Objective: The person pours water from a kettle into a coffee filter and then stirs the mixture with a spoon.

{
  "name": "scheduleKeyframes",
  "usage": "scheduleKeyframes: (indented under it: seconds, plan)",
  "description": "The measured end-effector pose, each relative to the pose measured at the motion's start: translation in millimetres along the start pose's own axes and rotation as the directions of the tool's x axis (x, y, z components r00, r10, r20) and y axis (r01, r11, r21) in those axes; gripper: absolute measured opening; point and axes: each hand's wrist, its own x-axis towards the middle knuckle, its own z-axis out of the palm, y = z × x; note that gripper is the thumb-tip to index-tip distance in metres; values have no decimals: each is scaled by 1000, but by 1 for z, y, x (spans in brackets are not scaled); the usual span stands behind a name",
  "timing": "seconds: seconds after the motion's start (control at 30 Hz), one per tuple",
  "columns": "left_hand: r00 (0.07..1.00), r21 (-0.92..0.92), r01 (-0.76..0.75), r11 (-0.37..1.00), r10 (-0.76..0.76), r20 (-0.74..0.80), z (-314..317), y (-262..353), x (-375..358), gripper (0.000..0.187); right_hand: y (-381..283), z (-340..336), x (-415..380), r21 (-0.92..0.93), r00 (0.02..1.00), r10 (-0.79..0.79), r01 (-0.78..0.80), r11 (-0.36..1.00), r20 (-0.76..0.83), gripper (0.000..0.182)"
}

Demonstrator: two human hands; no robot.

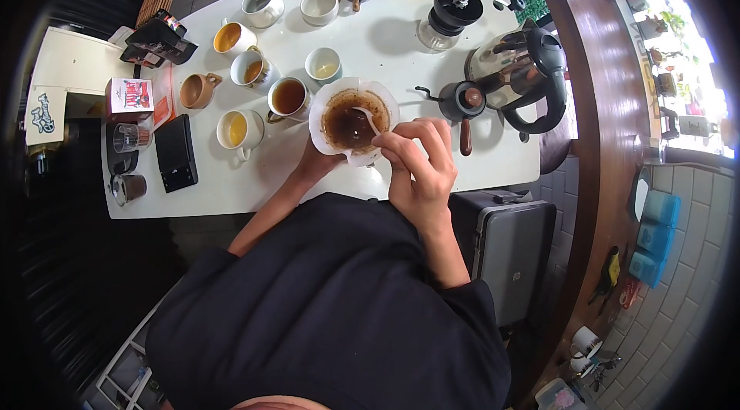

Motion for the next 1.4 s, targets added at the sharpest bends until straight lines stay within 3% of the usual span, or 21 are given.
scheduleKeyframes:
  seconds: [0.2,0.3,0.8,0.97,1.4]
  plan:
    - [999,70,17,997,-20,35,1,6,1,71,-4,-3,0,-11,997,-53,53,999,-49,24]
    - [1000,8,24,1000,-24,16,3,11,1,71,2,2,-3,-37,999,-34,34,999,5,24]
    - [994,110,31,993,-42,99,0,16,-2,70,14,17,-17,-50,988,26,-19,999,150,22]
    - [1000,63,-4,998,4,8,5,21,-1,66,13,21,-18,-54,983,0,10,999,181,20]
    - [1000,30,3,1000,-2,-3,4,20,-1,65,5,13,-13,50,979,64,-74,996,192,16]
